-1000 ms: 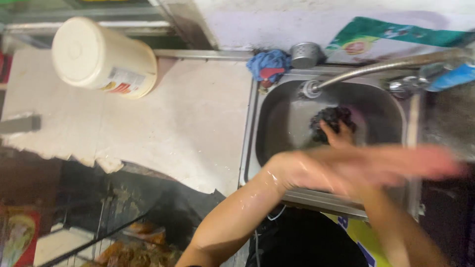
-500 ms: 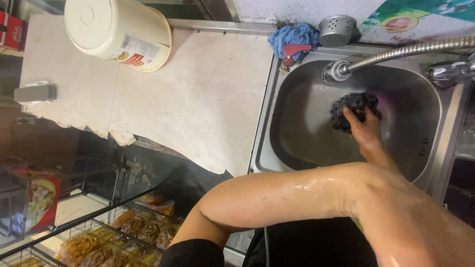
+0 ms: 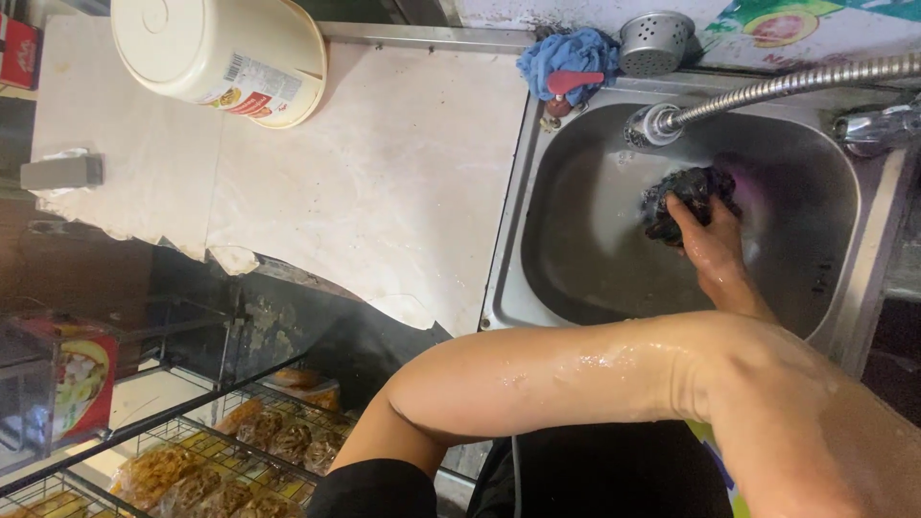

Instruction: Washing a cloth in a sink using soap powder.

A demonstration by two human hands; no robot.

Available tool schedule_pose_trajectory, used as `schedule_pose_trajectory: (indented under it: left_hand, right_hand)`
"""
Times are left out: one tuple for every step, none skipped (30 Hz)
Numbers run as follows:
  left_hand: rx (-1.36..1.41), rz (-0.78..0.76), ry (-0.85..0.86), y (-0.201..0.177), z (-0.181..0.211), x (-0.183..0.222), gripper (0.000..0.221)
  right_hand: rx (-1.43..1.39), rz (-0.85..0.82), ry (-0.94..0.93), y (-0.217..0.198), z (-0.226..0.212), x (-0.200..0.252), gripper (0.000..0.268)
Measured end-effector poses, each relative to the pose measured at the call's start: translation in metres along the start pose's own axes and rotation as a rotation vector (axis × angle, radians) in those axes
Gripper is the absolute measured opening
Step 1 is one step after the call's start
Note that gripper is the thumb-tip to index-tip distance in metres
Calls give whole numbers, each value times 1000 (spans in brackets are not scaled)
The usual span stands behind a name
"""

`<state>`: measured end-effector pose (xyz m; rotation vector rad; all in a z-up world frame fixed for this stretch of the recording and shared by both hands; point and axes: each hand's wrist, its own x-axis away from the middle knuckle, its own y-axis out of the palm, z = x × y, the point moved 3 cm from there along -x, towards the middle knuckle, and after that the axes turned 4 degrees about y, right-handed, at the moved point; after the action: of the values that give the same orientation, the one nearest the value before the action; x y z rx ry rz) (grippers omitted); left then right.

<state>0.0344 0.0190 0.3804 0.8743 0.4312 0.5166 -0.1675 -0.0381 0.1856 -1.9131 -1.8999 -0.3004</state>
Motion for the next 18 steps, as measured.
schedule_pose_trajectory:
  left_hand:
    - [-2,3,0,4,5,-1,75]
    - [0,8,-2,8,8,0,74]
    - [2,14,-4,9,11,2,73]
    - [5,21,-7,11,13,5,73]
    - [9,27,-11,13,15,8,72]
    - [8,31,-14,13,18,10,71]
    - [8,35,-17,13,22,12,70]
    - [5,42,-27,14,27,17,70]
    - [3,48,-38,16,32,21,69]
    - [4,35,-39,16,35,16,68]
    - [4,21,-41,17,36,10,68]
    - [4,9,-48,16,40,3,67]
    - [3,-3,-55,16,44,-5,66]
    - [5,-9,-64,14,47,-8,65]
    - [6,-15,-74,-3,42,-5,65]
    - [6,-21,-80,-20,37,-1,64]
    - [6,-27,-86,-37,32,2,63]
    - [8,-35,-88,-57,21,5,63]
  right_hand:
    - [9,-18,-13,0,-2,0,40]
    - [18,-36,-20,1,-1,2,41]
    - [18,-39,-16,3,-9,6,41]
    - [25,-18,40,5,-15,11,42]
    - [32,3,96,7,-20,16,43]
    - [31,2,97,4,-11,9,43]
    - [40,2,71,2,-4,3,45]
    - [42,3,47,3,5,-2,47]
    - [33,3,51,7,20,-7,47]
    - [207,10,-58,-3,27,-16,48]
    - [382,17,-165,-13,34,-26,49]
    - [383,32,-166,-20,29,-24,49]
    - [244,-90,-180,-23,23,-21,53]
    - [101,-214,-189,-23,22,-16,58]
    - [99,-203,-188,-21,19,-10,58]
    - [-114,-396,-204,-14,13,-3,65]
    - [-328,-588,-218,-8,6,5,72]
    - [-325,-580,-219,1,3,5,72]
